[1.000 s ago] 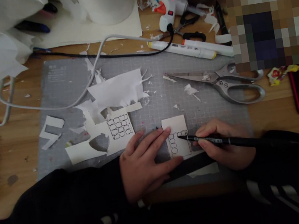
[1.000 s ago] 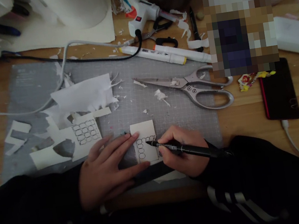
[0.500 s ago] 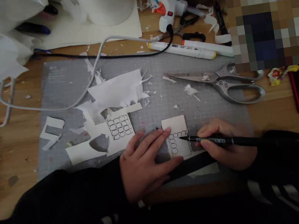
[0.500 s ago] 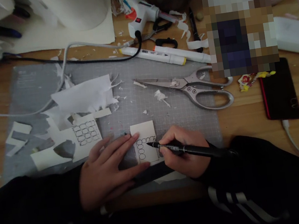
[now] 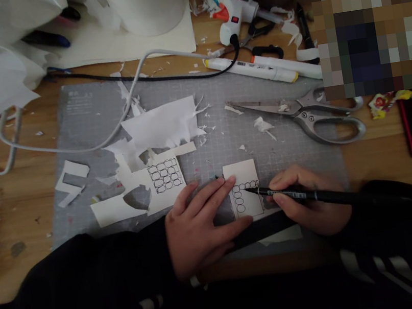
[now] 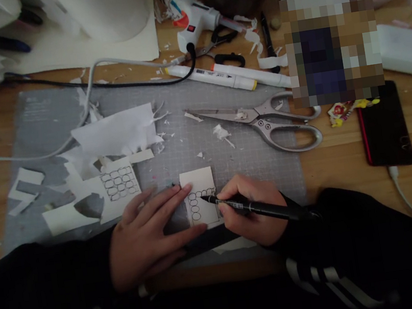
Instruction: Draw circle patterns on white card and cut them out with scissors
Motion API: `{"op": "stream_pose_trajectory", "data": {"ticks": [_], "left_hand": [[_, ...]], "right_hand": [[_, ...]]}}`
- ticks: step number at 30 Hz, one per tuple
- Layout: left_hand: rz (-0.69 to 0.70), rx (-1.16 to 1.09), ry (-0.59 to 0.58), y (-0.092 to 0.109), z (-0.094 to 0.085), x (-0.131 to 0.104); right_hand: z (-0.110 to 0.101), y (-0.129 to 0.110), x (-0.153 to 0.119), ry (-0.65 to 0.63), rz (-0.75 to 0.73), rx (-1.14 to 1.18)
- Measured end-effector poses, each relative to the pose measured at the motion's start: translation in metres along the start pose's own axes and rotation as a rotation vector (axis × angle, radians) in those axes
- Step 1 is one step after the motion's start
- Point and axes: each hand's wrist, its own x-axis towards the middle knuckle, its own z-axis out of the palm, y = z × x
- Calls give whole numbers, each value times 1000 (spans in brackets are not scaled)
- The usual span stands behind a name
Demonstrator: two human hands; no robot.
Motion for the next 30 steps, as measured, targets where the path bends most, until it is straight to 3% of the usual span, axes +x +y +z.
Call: {"op": "stream_pose_trajectory", "data": {"ticks": [13,24,30], "left_hand": [[9,6,-8,-1,1,-1],[20,8,-3,-2,1,-1],[24,6,9,-2,1,-1]], "right_hand": [[1,2,0,-34,-77,-16],[-3,-3,3,-47,-56,-29],[-2,-4,1,9,-10,-14]]}}
